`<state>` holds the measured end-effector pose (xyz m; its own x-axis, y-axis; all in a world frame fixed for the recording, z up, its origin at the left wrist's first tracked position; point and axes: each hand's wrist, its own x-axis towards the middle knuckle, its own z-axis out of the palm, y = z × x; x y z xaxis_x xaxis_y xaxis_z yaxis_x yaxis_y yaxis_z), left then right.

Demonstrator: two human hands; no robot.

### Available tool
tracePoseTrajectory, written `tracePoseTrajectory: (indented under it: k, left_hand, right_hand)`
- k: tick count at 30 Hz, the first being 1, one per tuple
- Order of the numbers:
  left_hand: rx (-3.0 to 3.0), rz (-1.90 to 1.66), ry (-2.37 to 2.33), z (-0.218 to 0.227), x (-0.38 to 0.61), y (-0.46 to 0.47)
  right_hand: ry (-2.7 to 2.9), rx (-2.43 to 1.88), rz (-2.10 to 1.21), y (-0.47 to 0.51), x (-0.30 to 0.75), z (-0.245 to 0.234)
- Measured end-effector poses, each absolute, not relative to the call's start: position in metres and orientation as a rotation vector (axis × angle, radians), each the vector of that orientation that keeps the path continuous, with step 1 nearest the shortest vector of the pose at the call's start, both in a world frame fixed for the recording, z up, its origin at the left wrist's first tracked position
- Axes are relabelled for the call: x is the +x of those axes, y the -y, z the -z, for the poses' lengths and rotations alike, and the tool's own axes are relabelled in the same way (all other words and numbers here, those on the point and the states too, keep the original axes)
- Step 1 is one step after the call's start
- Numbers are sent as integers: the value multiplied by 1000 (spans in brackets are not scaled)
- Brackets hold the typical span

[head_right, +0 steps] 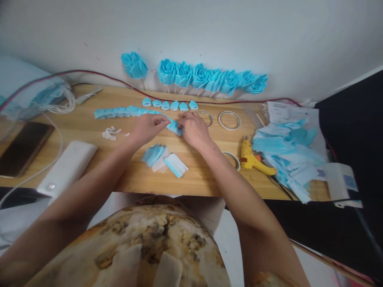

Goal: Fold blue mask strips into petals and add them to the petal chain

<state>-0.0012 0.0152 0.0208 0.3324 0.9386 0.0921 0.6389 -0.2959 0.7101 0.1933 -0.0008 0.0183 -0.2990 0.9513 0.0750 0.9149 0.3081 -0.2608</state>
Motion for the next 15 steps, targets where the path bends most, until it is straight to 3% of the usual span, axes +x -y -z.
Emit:
tracePoseTrajectory:
  k: [15]
  left_hand:
    - [2318, -477, -1409, -21, -6, 14]
  right_hand:
    - [2308, -1444, -191, 0, 204, -18]
